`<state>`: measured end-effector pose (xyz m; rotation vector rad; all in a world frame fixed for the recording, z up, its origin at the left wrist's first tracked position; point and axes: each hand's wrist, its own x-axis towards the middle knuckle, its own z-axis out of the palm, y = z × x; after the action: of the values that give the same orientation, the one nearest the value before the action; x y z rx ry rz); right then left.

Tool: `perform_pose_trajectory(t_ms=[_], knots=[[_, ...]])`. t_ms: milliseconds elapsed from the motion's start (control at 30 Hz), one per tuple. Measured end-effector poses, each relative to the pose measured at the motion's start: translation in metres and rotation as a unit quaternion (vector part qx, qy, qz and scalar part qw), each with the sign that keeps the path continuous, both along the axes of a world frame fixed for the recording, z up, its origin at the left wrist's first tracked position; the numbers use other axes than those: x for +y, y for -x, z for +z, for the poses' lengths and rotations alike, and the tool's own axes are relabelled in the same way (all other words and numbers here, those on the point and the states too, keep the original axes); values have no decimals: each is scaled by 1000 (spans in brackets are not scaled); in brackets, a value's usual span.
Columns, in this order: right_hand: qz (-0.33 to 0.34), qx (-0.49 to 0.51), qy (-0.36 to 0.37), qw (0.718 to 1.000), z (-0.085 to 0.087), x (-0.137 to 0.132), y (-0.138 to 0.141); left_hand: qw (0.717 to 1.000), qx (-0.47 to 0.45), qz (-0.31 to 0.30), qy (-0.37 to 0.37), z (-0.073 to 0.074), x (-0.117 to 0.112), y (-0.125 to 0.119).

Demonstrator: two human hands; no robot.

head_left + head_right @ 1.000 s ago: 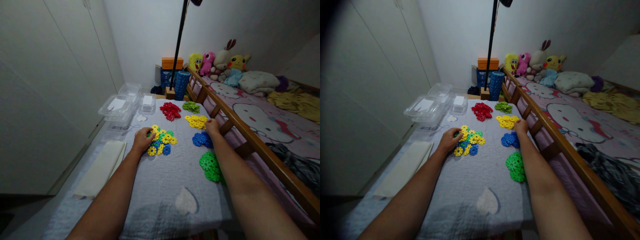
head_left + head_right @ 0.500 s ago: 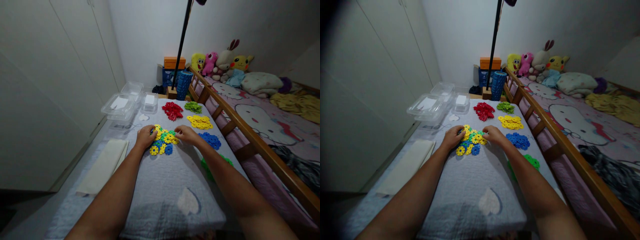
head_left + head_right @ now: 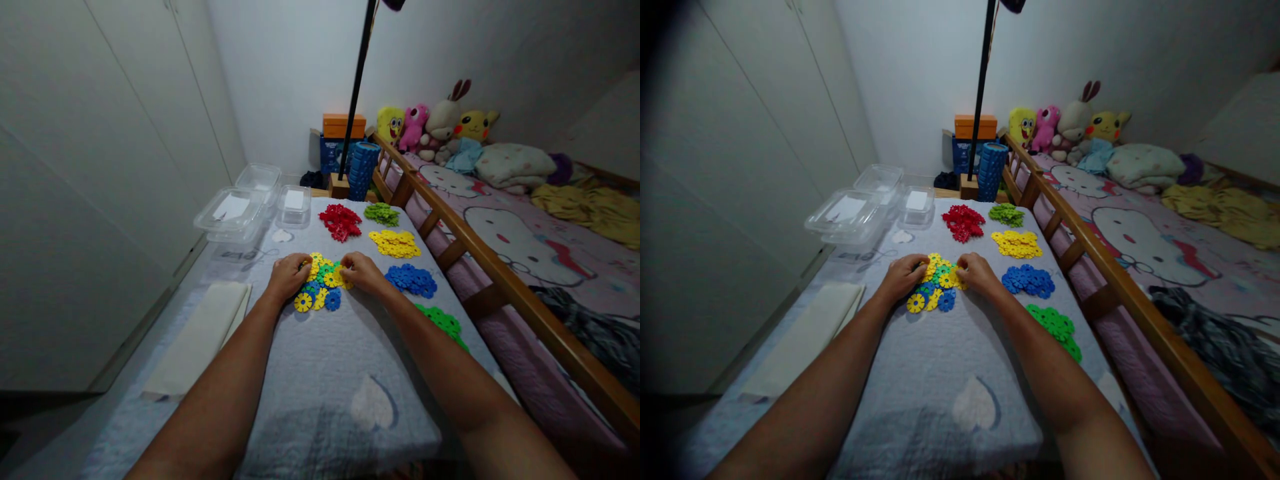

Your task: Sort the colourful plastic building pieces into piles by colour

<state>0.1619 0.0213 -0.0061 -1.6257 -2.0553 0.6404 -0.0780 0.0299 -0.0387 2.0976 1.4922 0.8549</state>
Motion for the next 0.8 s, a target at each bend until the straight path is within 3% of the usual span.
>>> perform_pose_trajectory(t_ms=[167,300,400,500,800], knots=[[-53,160,21,985,5,13,-37,996,-78,-46,25,-5,4,3],[-209,219,-18,953,11,28,-89,990,-135,-13,23,-9,6,3],[-332,204,-53,920,11,41,-128,989,-144,14,27,-11,7,4],[-392,154,-60,905,7,53,-156,990,-134,20,29,-12,8,4],[-438,71,-42,895,-19,70,-172,992,-118,24,39,-6,5,4]])
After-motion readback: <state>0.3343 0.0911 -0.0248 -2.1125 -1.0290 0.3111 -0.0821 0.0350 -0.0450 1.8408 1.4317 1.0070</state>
